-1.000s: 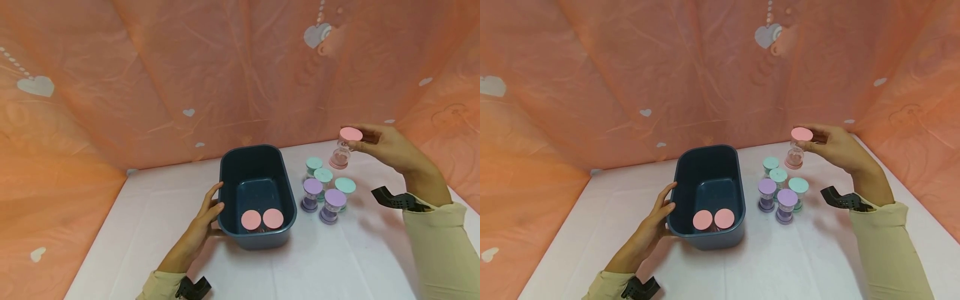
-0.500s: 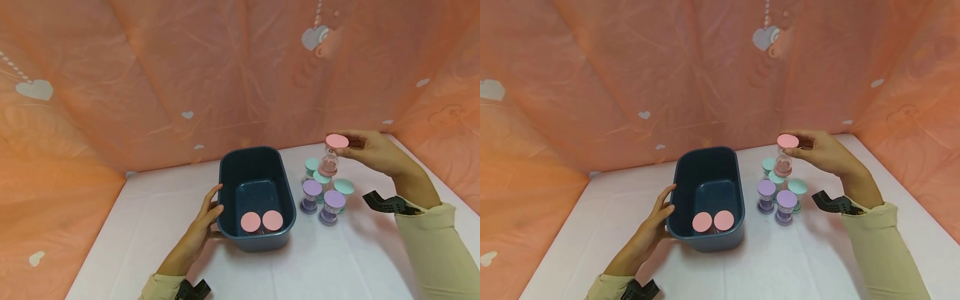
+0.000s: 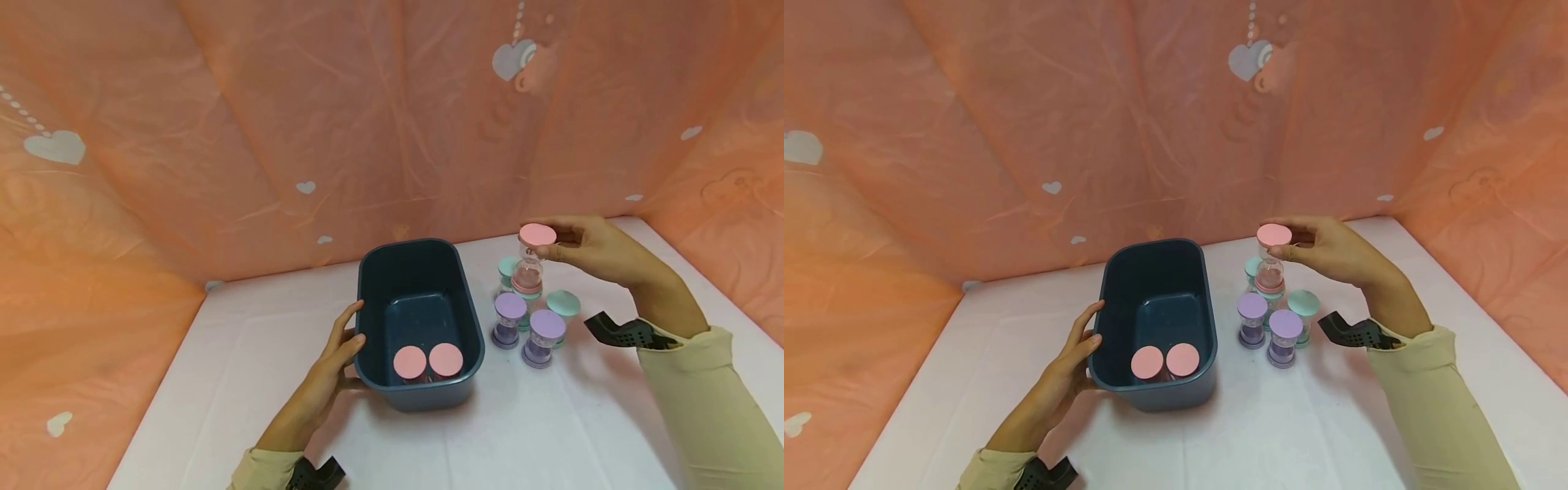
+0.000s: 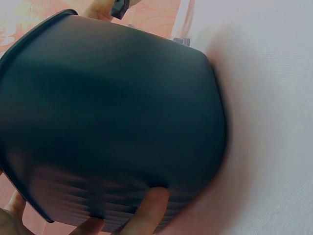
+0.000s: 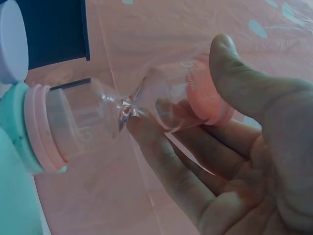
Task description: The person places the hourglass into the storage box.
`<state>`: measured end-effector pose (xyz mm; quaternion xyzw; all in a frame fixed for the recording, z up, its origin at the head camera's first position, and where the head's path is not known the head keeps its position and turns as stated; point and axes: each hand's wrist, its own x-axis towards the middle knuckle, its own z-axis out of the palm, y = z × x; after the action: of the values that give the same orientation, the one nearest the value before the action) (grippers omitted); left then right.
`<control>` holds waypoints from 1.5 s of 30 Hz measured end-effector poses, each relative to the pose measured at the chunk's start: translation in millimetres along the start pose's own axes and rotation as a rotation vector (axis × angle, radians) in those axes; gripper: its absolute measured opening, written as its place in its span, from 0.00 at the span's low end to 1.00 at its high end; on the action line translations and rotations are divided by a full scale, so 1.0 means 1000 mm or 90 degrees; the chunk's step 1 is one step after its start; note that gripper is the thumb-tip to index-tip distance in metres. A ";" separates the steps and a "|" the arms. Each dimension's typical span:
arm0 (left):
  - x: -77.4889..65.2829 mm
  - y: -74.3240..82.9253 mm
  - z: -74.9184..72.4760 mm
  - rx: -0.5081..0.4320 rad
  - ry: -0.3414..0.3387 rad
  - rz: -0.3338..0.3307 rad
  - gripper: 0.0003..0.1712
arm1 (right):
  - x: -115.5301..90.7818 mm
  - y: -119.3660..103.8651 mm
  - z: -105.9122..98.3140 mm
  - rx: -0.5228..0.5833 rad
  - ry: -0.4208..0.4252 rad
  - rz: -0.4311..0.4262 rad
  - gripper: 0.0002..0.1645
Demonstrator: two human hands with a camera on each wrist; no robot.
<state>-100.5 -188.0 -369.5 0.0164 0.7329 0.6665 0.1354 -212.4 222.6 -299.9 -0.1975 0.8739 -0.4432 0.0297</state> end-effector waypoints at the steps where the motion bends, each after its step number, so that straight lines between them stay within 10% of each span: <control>1: 0.000 0.000 0.000 0.000 0.000 0.000 0.30 | 0.000 -0.001 0.000 0.003 0.000 -0.002 0.31; 45: -0.002 0.003 -0.003 0.013 0.009 -0.002 0.29 | -0.001 -0.068 0.061 0.103 -0.020 -0.233 0.30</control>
<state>-99.2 -191.2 -366.1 0.0119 0.7407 0.6589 0.1307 -175.7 140.2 -283.7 -0.3572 0.7844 -0.5066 -0.0217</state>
